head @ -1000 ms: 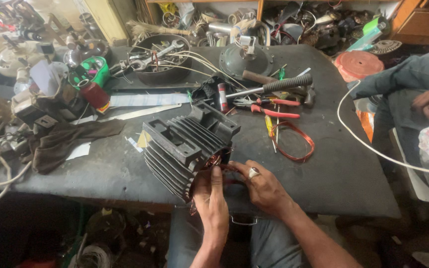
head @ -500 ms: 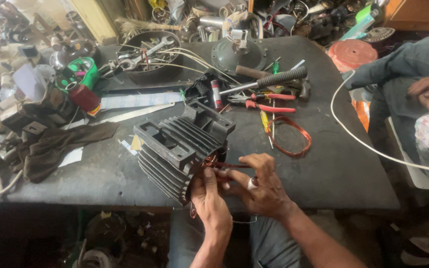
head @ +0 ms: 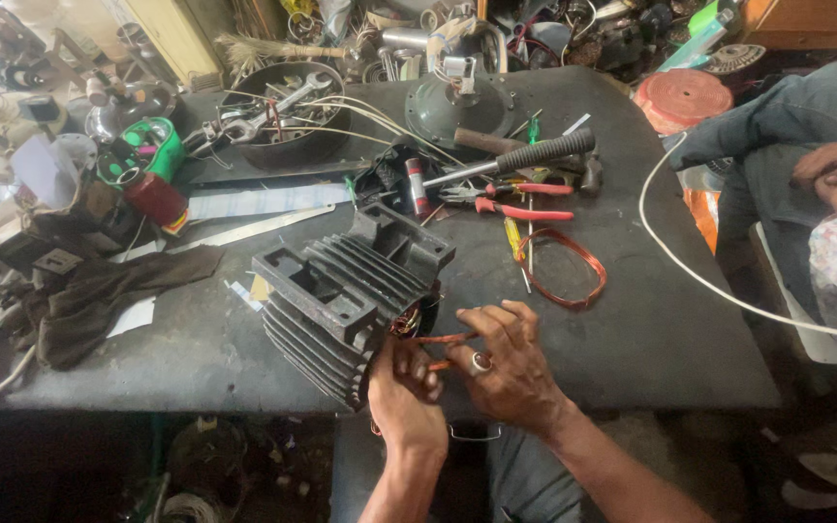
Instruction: The person works on a finned metal electrical component, inserting copper wire into slots and securing it with small white paper pieces. The person uses scissors to cut the paper and pliers to adjust the wire.
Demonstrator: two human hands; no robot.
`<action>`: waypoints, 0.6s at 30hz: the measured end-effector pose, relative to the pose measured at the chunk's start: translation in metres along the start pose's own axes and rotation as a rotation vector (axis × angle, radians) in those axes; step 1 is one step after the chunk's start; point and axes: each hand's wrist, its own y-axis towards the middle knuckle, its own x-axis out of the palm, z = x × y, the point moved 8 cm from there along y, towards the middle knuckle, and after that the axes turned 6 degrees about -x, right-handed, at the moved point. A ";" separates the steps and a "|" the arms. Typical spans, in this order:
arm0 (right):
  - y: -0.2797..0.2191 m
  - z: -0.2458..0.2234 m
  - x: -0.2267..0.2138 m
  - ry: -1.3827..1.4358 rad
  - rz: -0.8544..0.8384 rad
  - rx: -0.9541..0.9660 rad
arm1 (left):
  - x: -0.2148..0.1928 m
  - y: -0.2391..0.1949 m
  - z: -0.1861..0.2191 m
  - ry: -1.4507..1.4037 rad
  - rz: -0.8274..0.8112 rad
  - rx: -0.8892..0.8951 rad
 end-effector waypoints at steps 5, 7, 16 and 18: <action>-0.012 0.010 0.009 0.113 -0.061 0.066 | -0.001 -0.003 0.005 0.159 0.079 0.062; -0.016 0.011 0.013 0.103 -0.096 0.086 | 0.000 -0.005 0.009 0.165 0.113 0.085; -0.011 0.010 -0.006 0.068 0.024 0.099 | 0.002 -0.002 0.009 0.301 0.188 0.200; -0.004 0.009 -0.019 0.196 0.097 0.072 | -0.001 -0.001 0.008 0.312 0.201 0.184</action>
